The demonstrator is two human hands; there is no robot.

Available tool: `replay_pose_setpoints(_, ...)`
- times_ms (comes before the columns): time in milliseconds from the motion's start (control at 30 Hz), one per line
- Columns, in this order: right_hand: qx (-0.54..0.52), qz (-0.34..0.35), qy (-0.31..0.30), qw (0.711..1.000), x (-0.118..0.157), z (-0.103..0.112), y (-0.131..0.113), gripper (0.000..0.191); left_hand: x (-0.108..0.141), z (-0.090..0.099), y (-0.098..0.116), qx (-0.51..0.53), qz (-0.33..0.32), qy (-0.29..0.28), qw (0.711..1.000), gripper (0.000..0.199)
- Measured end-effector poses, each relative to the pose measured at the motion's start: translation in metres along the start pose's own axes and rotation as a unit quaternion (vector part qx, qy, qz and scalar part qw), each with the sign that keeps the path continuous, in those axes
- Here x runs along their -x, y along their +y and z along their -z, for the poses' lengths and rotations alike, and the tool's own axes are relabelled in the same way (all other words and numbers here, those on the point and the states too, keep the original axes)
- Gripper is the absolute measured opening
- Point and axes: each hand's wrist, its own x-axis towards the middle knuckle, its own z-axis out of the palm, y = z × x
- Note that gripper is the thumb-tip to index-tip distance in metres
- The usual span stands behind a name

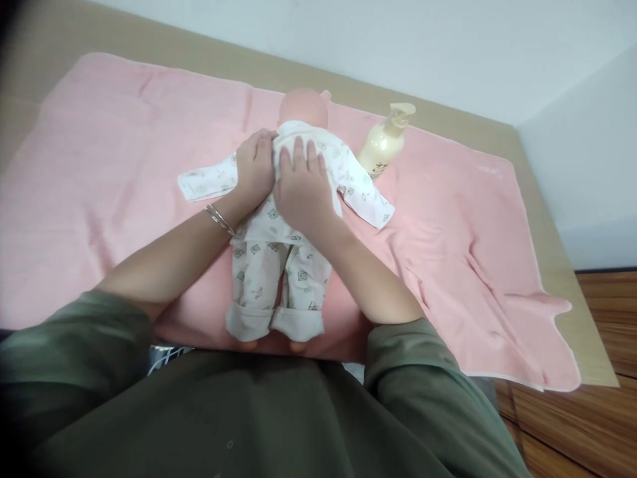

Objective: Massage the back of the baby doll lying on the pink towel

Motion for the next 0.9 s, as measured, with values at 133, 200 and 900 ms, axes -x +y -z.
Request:
replay_pose_setpoints(133,-0.009,0.05,-0.025,0.998,0.0,0.007,-0.011,0.059,0.005,0.005,0.009,0.027,0.029,0.001,0.999,0.099)
replay_pose_setpoints(200,-0.02,0.045,-0.036,0.998,-0.01,0.011,0.001,0.058,0.006,0.007,0.011,0.028,0.019,-0.005,0.999,0.097)
replay_pose_setpoints(900,-0.035,0.008,-0.02,0.999,-0.028,0.003,0.018,0.065,0.005,0.005,0.001,-0.034,-0.002,-0.016,0.999,0.075)
